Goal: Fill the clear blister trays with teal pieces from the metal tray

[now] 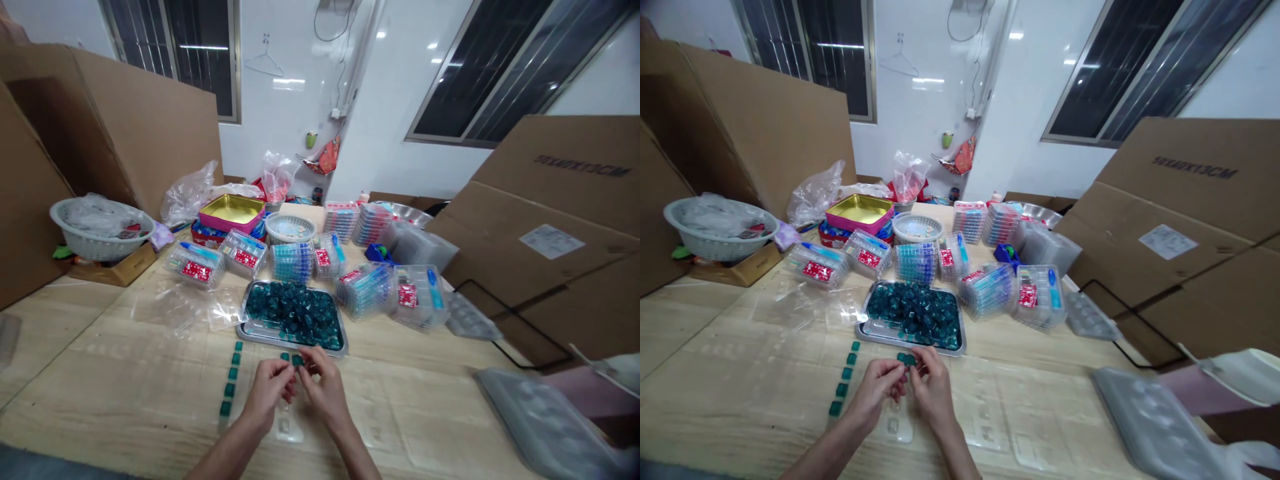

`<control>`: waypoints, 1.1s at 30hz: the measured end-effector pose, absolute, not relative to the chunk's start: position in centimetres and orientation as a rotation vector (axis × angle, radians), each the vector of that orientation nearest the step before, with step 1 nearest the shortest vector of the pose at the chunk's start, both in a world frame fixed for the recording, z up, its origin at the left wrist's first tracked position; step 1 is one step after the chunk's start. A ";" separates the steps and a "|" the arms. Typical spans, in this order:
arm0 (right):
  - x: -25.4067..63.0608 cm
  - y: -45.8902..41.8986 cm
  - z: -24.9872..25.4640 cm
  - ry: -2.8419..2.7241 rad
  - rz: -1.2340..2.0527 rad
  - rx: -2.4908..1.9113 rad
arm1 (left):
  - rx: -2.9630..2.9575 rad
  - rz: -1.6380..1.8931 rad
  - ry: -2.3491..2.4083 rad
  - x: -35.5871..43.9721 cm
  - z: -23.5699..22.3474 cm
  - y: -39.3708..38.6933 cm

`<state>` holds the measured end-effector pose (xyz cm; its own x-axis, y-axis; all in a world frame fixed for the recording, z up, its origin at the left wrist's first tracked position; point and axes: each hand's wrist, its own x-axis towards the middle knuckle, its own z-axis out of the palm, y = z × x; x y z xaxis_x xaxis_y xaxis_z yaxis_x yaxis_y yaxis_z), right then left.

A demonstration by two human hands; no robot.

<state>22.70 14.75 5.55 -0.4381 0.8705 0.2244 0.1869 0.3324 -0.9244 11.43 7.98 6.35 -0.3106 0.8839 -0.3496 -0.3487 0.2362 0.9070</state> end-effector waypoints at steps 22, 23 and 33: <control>23.2 12.7 4.3 -1.403 1.972 -0.873 | 0.491 1.363 1.292 9.3 5.6 6.6; 23.2 12.9 4.4 -1.365 2.008 -0.868 | 0.528 1.342 1.316 9.1 5.5 6.6; 22.2 14.3 3.8 -1.659 1.741 -0.984 | 1.106 0.930 1.927 8.7 4.6 7.8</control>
<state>22.16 14.27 3.81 -0.5900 0.7951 -0.1406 0.1023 -0.0992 -0.9898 8.69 7.82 4.61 -0.3756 0.8988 -0.2259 0.3821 0.3723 0.8458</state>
